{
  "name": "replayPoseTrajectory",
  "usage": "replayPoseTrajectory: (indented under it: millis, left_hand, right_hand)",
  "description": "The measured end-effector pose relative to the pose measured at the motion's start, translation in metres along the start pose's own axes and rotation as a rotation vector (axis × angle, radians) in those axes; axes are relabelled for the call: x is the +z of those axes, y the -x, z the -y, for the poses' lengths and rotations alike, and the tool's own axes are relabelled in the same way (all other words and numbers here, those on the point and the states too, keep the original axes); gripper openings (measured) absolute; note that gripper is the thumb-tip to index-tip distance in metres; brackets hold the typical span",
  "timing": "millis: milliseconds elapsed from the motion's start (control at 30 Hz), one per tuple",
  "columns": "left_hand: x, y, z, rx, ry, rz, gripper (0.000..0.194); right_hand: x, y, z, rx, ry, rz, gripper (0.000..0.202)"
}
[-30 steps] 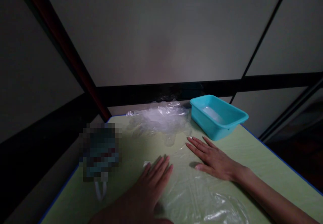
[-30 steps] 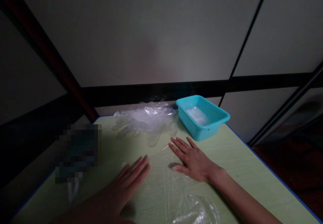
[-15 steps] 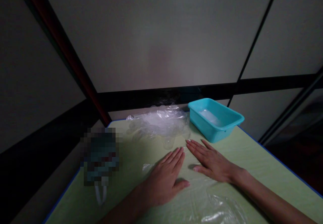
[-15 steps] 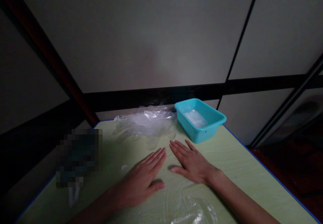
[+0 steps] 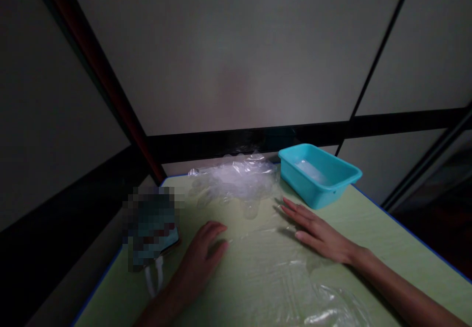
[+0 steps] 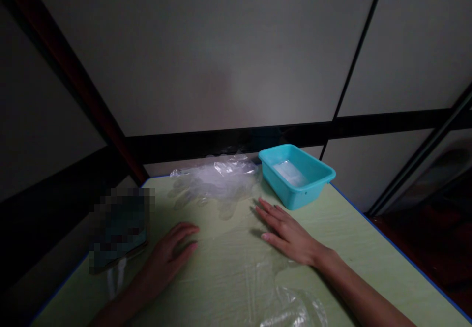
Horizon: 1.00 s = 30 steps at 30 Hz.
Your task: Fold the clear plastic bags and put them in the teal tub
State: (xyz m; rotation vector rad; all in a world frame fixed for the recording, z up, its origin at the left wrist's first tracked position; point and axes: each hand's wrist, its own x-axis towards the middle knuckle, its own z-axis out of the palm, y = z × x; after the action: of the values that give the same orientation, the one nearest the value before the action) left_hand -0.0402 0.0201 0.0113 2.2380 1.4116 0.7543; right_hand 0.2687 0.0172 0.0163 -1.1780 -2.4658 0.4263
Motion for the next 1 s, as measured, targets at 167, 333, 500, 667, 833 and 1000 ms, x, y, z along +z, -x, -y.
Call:
replayPoseTrajectory:
  millis: [167, 333, 500, 667, 833, 1000]
  left_hand:
    - [0.001, -0.005, -0.008, -0.052, 0.037, -0.058, 0.009]
    - [0.004, -0.006, -0.007, -0.079, 0.052, -0.077, 0.003]
    - [0.004, -0.007, -0.005, -0.107, 0.090, -0.072, 0.006]
    - [0.002, -0.008, -0.008, -0.143, 0.148, -0.088, 0.010]
    - [-0.002, -0.007, -0.012, -0.183, 0.216, -0.121, 0.013]
    - [-0.005, -0.006, -0.014, -0.261, 0.301, -0.166, 0.015]
  right_hand:
    - [-0.001, 0.000, 0.002, 0.077, 0.023, -0.053, 0.048]
    - [0.001, 0.000, 0.001, 0.115, 0.161, -0.036, 0.052]
    - [0.000, -0.002, 0.001, 0.104, 0.147, -0.008, 0.052]
    - [0.000, -0.003, 0.005, 0.108, 0.068, -0.059, 0.050]
    - [-0.003, -0.003, 0.009, 0.140, -0.147, -0.201, 0.041]
    - [-0.007, -0.006, 0.010, 0.277, -0.575, -0.263, 0.041]
